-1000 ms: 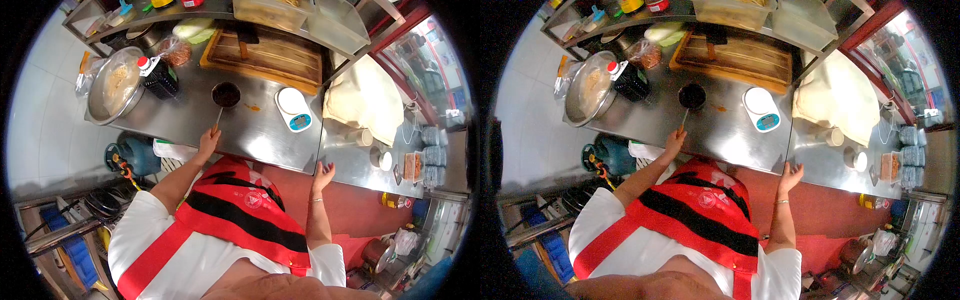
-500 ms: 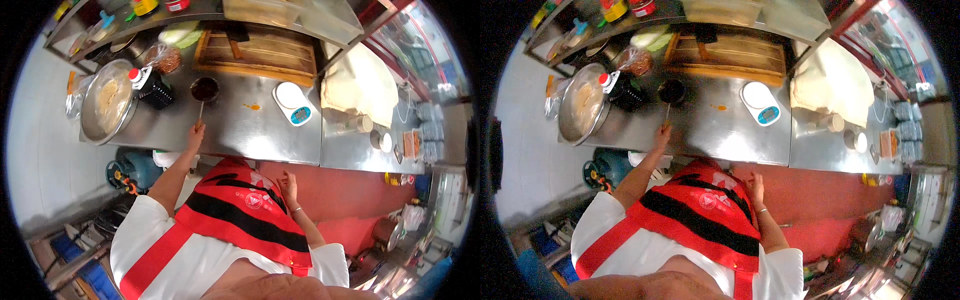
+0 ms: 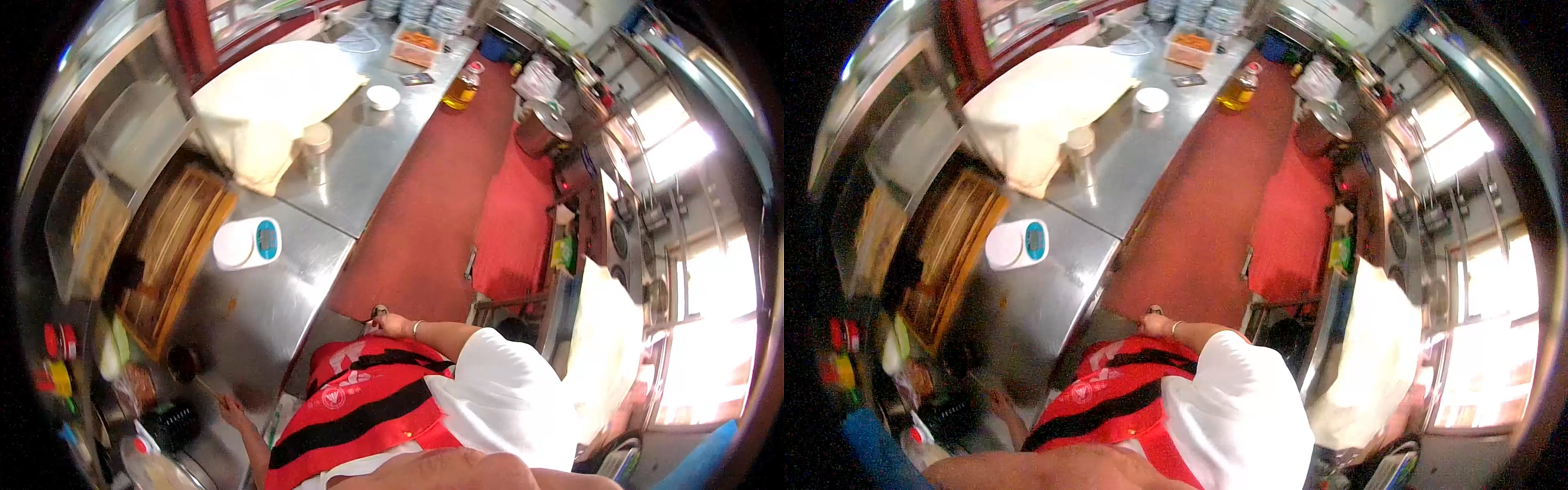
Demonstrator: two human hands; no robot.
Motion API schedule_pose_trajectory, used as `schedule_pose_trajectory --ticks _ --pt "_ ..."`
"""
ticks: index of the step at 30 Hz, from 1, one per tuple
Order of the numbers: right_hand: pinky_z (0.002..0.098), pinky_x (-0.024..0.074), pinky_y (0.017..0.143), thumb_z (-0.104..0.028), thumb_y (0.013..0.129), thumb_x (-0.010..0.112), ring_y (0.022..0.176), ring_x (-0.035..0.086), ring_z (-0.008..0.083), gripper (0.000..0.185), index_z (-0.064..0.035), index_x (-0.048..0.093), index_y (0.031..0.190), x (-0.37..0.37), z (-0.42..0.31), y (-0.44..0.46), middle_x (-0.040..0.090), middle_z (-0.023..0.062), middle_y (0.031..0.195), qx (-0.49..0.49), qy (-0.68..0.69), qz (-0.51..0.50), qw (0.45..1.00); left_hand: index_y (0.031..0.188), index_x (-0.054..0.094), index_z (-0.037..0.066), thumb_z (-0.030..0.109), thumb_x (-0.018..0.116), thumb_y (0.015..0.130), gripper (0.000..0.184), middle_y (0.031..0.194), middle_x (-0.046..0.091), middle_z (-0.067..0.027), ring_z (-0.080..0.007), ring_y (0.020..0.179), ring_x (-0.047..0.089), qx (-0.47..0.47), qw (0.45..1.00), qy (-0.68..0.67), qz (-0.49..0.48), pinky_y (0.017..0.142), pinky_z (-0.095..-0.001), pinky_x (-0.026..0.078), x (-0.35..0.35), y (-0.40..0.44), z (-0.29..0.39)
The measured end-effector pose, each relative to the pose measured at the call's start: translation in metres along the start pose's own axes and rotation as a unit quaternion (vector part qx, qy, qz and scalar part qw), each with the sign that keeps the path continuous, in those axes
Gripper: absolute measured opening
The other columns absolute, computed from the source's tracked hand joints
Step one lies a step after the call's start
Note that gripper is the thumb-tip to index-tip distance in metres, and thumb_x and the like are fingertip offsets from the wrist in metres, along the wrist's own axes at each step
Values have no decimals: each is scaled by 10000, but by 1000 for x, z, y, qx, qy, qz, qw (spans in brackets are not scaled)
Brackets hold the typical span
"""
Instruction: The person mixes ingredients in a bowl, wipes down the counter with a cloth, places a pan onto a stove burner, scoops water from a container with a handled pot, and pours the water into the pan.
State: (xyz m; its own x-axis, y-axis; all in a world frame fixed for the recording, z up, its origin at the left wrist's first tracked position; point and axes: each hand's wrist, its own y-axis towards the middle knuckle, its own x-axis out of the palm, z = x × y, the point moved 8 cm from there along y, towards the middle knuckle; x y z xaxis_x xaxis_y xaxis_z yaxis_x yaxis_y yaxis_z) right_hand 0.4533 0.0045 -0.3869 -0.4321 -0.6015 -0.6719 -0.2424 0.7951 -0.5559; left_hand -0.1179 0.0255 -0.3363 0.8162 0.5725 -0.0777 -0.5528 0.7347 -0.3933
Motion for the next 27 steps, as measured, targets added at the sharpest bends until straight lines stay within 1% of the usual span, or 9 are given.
schedule_pose_trajectory --ticks 4,7,9,14,16,20,24,26,27 --pt "407 482 823 -372 852 592 926 618 336 353 -54 633 999 25 55 -12 639 166 1025 37 91 36 994 1267 536 33 270 553 943 403 733 585 -40 -122 584 511 141 980 140 1 503 -265 392 -5 3 18" --pt "416 484 830 -403 835 600 926 622 350 394 -41 644 984 -7 67 -51 647 183 1006 67 131 65 987 1145 594 -4 277 510 956 349 941 621 -144 -272 838 594 185 934 306 12 673 -364 476 -12 -27 68" --pt "416 485 827 -380 829 583 915 627 368 395 -40 665 1013 -39 72 -82 662 193 950 78 161 55 982 1104 613 -17 279 496 960 350 1010 632 -179 -323 922 621 199 914 353 27 729 -396 504 18 -61 74" --pt "424 468 755 -410 824 570 837 614 349 393 -59 672 968 3 172 -98 671 173 927 131 221 -25 966 1164 531 -21 224 484 955 326 1165 536 -205 -340 1105 502 388 782 473 124 942 -416 386 195 -152 124" --pt "428 461 726 -422 822 565 805 609 341 394 -67 676 950 18 208 -112 674 165 917 161 276 -69 945 1181 489 -12 196 504 939 320 1193 505 -183 -348 1138 458 439 780 443 -54 988 -415 331 278 -166 96" --pt "435 447 669 -447 817 555 743 599 326 398 -82 682 914 25 263 -155 681 149 899 231 452 -128 852 1141 539 15 171 512 936 259 1134 541 -140 -289 1063 514 355 787 299 -406 942 -362 386 451 -277 94" --pt "442 432 611 -471 813 545 680 589 310 405 -98 688 878 30 300 -200 688 133 880 285 625 -129 715 1173 553 26 198 527 942 289 1120 562 -104 -210 1010 537 219 740 296 -563 904 -316 411 544 -337 44" --pt "445 425 582 -483 810 540 649 584 302 410 -106 691 860 28 307 -212 692 125 871 298 680 -120 659 1242 536 43 264 518 955 362 1144 570 -69 -155 1003 533 78 646 302 -696 897 -284 412 572 -357 -7" --pt "447 422 568 -489 809 537 633 581 299 413 -110 693 851 29 313 -215 693 121 866 304 700 -114 636 1242 536 43 264 518 955 362 1144 570 -69 -155 1003 533 80 643 300 -700 897 -284 412 589 -369 1"
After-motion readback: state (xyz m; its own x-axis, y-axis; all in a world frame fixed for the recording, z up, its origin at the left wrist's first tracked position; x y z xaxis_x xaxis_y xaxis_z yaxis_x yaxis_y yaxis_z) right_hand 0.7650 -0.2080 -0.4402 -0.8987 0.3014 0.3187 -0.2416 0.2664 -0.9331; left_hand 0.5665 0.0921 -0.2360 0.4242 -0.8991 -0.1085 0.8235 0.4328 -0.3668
